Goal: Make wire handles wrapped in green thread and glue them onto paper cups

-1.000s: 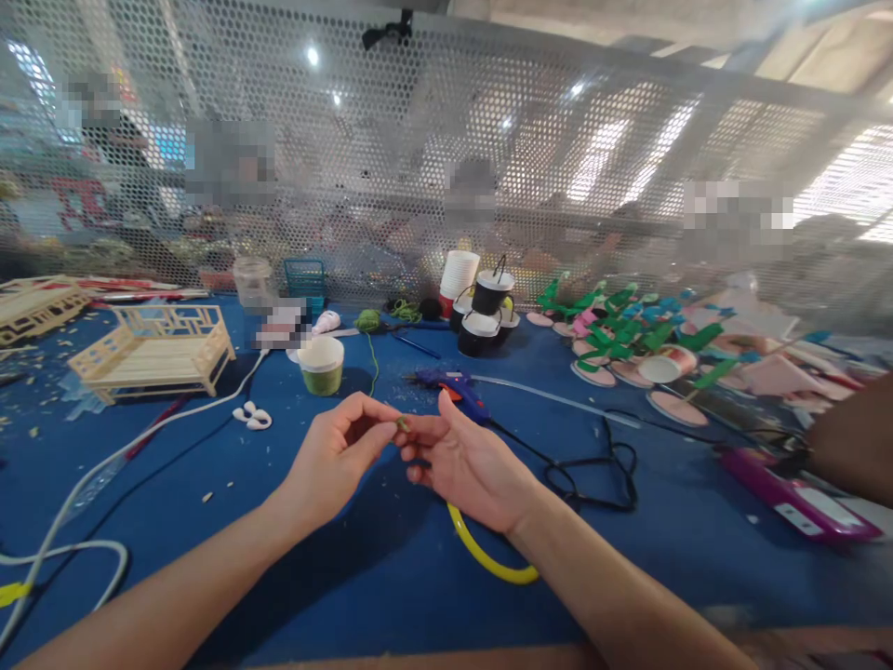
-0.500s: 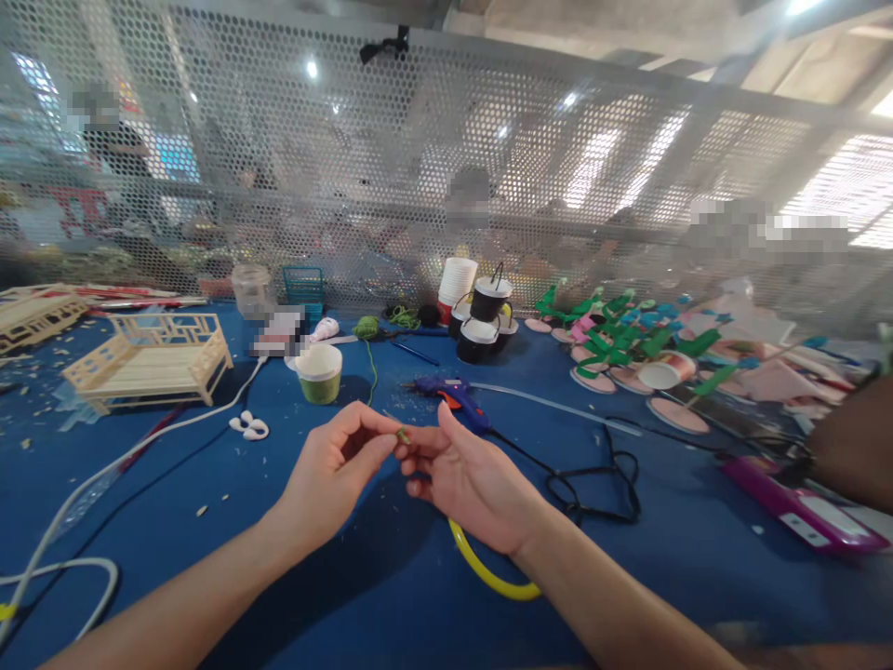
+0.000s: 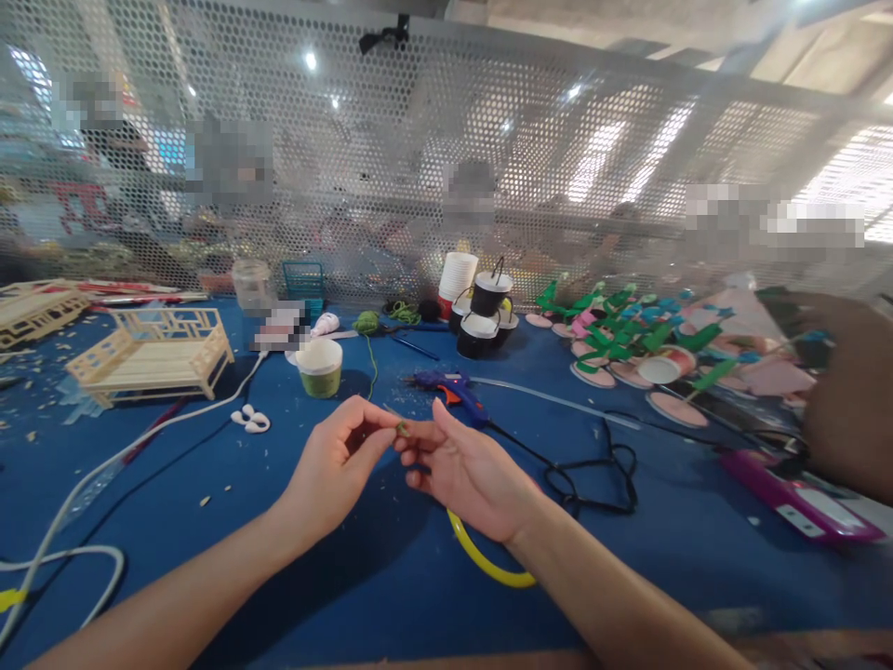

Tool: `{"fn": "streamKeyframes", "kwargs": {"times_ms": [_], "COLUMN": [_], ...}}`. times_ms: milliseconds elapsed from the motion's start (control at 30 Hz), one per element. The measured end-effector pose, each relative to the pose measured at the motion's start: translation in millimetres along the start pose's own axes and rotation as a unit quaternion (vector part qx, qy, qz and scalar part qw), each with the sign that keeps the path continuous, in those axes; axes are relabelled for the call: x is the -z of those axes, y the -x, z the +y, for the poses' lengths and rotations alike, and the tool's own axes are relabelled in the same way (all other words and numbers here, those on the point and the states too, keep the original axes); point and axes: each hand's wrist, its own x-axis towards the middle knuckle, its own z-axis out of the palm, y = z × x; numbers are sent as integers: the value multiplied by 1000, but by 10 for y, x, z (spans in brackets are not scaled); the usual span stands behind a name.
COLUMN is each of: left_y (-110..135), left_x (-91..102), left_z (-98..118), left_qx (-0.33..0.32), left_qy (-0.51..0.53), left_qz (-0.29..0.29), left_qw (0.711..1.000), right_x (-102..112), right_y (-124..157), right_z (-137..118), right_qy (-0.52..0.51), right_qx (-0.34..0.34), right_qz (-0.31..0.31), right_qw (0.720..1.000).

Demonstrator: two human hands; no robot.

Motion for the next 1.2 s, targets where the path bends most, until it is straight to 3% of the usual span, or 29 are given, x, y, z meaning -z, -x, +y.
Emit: {"fn": "streamKeyframes", "kwargs": {"times_ms": [367, 800, 933, 1100, 1200], "left_y": [5, 7, -6, -26, -34], "left_x": [-20, -17, -3, 48, 61], "left_z": [-34, 5, -8, 19, 33], "left_qx": [14, 31, 22, 6, 7], "left_qy": [-21, 4, -40, -149, -153], "left_qz": [0, -1, -5, -55, -64], "left_qw": [1000, 1000, 999, 987, 986], "right_x": [11, -15, -18, -24, -16], "right_y": [-16, -14, -16, -3, -4], "right_z": [18, 63, 56, 47, 45], "right_qy": [12, 79, 96, 121, 127], "right_qx": [18, 115, 129, 136, 138], "right_qz": [1, 12, 21, 38, 36], "right_qw": [1000, 990, 987, 982, 982]}}
